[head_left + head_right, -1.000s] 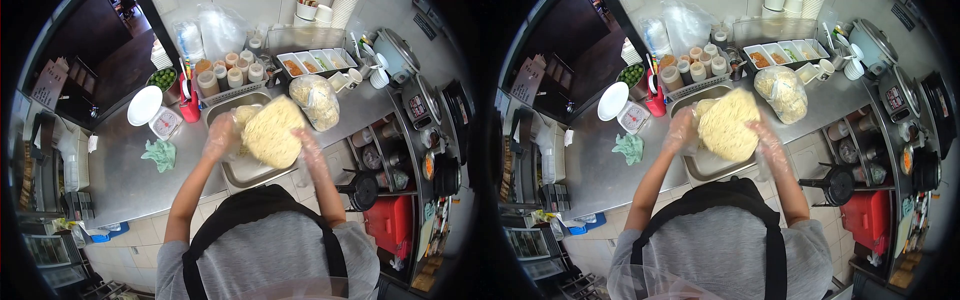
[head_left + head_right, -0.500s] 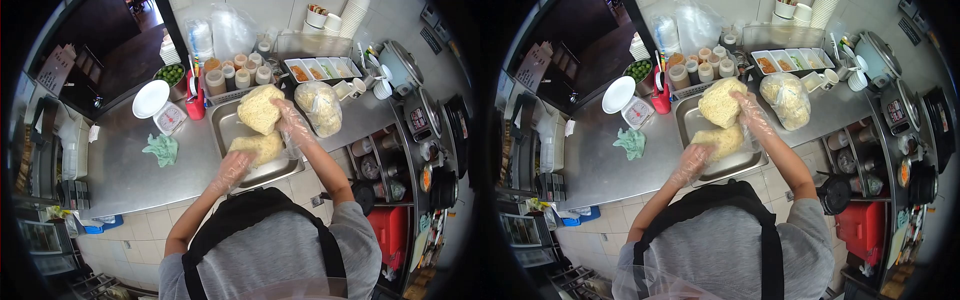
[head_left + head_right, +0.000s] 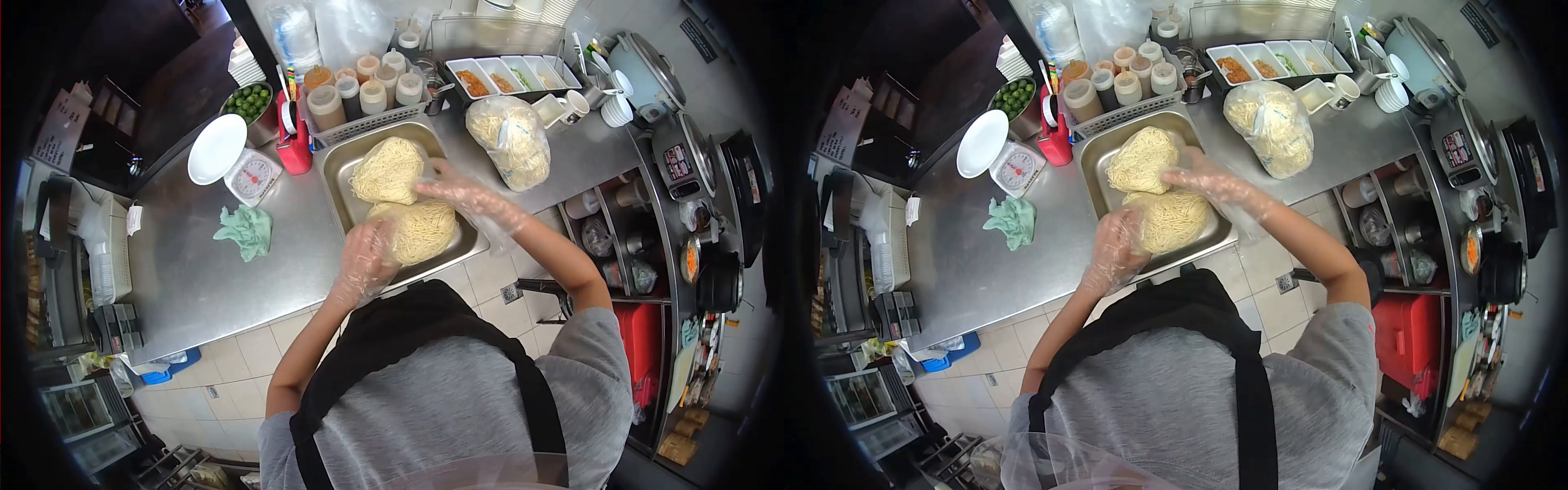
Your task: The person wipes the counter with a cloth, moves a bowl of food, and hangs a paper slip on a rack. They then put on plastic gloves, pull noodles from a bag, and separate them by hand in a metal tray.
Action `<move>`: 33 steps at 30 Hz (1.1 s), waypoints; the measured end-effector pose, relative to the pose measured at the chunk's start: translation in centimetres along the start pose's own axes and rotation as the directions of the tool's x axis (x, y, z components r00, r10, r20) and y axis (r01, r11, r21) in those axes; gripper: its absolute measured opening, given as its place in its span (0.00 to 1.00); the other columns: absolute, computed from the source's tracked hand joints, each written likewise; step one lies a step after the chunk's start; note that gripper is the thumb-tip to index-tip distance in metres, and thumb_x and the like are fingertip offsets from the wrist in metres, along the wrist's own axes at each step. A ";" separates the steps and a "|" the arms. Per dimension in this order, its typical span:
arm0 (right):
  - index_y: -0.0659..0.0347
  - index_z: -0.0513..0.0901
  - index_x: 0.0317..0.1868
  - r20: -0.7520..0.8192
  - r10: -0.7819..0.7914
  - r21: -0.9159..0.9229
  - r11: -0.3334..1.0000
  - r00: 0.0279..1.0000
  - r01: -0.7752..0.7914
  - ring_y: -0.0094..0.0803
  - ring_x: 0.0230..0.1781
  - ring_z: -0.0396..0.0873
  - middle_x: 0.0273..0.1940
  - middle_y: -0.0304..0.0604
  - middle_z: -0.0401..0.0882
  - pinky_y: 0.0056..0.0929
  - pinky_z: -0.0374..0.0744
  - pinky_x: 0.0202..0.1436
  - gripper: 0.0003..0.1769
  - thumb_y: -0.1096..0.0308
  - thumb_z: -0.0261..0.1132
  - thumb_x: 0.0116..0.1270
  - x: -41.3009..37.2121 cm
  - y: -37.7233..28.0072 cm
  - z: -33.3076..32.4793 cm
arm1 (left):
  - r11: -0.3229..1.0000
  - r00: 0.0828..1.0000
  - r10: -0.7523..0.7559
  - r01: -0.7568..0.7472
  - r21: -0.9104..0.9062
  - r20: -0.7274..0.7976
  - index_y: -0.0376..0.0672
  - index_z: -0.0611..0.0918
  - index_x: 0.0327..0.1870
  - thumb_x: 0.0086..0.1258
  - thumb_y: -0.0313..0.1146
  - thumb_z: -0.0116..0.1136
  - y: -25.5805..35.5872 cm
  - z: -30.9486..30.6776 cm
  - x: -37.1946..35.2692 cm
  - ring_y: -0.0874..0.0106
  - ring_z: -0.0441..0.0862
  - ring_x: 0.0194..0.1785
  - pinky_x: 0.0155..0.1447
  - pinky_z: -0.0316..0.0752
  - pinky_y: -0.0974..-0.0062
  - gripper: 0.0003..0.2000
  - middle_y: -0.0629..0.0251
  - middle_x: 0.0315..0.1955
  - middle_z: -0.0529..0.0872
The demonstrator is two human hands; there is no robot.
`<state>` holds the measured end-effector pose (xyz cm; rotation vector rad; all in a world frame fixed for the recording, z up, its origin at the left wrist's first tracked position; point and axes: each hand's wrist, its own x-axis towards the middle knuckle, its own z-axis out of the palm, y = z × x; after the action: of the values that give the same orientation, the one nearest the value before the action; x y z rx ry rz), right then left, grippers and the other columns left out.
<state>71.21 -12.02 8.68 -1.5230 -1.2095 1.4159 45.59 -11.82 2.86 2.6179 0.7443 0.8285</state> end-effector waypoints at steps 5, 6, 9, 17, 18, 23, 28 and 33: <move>0.62 0.60 0.69 0.110 0.238 0.460 0.848 0.965 -0.262 0.32 0.63 0.71 0.63 0.44 0.70 0.36 0.75 0.62 0.39 0.53 0.67 0.66 -4.3 3.2 1.9 | 0.981 0.984 -0.179 0.178 -0.082 -0.006 0.38 0.62 0.69 0.42 0.32 0.72 0.4 0.2 -0.1 0.46 0.69 0.59 0.65 0.65 0.53 0.47 0.44 0.57 0.70; 0.60 0.61 0.69 0.207 0.236 0.551 0.774 0.949 -0.312 0.31 0.63 0.72 0.62 0.43 0.70 0.36 0.76 0.61 0.37 0.54 0.66 0.66 -5.1 3.0 2.2 | 0.966 0.976 -0.220 0.218 -0.137 -0.001 0.38 0.61 0.70 0.42 0.33 0.72 -0.1 1.0 -0.4 0.45 0.69 0.60 0.65 0.65 0.53 0.48 0.43 0.57 0.70; 0.56 0.64 0.67 0.202 0.312 0.659 0.658 0.928 -0.365 0.32 0.58 0.76 0.60 0.40 0.74 0.37 0.79 0.56 0.33 0.53 0.65 0.67 -3.4 6.6 3.3 | 0.898 0.924 -0.346 0.376 -0.229 0.160 0.38 0.57 0.71 0.41 0.35 0.74 0.0 0.2 0.7 0.44 0.67 0.61 0.66 0.64 0.52 0.51 0.41 0.58 0.68; 0.57 0.65 0.65 0.086 0.360 0.750 0.590 0.929 -0.298 0.35 0.57 0.77 0.57 0.44 0.75 0.43 0.81 0.53 0.31 0.60 0.66 0.64 -6.2 3.6 4.3 | 0.899 0.959 -0.191 0.256 -0.354 0.210 0.39 0.51 0.74 0.41 0.35 0.75 -1.2 0.0 -0.3 0.44 0.66 0.62 0.66 0.64 0.53 0.56 0.40 0.58 0.68; 0.58 0.64 0.66 0.067 0.350 0.743 0.607 0.934 -0.281 0.36 0.57 0.77 0.57 0.46 0.74 0.43 0.82 0.52 0.33 0.61 0.66 0.64 -7.1 3.0 4.1 | 0.908 0.969 -0.164 0.222 -0.355 0.186 0.39 0.51 0.74 0.41 0.34 0.75 -0.2 -0.7 0.0 0.44 0.65 0.62 0.66 0.64 0.53 0.57 0.40 0.59 0.67; 0.58 0.54 0.69 -0.189 0.276 0.668 0.740 0.943 -0.083 0.38 0.58 0.76 0.59 0.50 0.71 0.42 0.84 0.50 0.41 0.68 0.69 0.61 -9.5 0.7 3.7 | 0.928 0.986 -0.157 0.166 -0.332 0.056 0.41 0.51 0.75 0.41 0.36 0.78 3.3 -3.3 1.3 0.47 0.65 0.64 0.68 0.62 0.55 0.57 0.45 0.62 0.66; 0.61 0.50 0.70 -0.289 0.030 0.569 0.809 0.957 0.147 0.38 0.60 0.73 0.60 0.51 0.69 0.35 0.77 0.61 0.46 0.69 0.71 0.59 -9.0 -1.2 3.5 | 0.977 0.991 -0.104 0.087 -0.195 -0.079 0.39 0.48 0.75 0.41 0.32 0.78 2.6 -3.1 3.1 0.48 0.63 0.65 0.69 0.62 0.55 0.59 0.46 0.64 0.63; 0.63 0.53 0.70 -0.369 -0.281 0.283 0.874 0.886 0.396 0.35 0.64 0.67 0.61 0.50 0.68 0.33 0.68 0.67 0.49 0.66 0.75 0.54 -4.3 0.0 4.2 | 0.969 0.978 -0.152 0.119 -0.217 -0.144 0.36 0.47 0.74 0.39 0.34 0.80 0.1 -0.2 3.4 0.45 0.61 0.67 0.69 0.60 0.55 0.61 0.43 0.65 0.61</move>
<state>67.28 -16.44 9.45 -1.1596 -0.9125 1.0327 47.92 -9.96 4.56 2.3098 0.8217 1.0255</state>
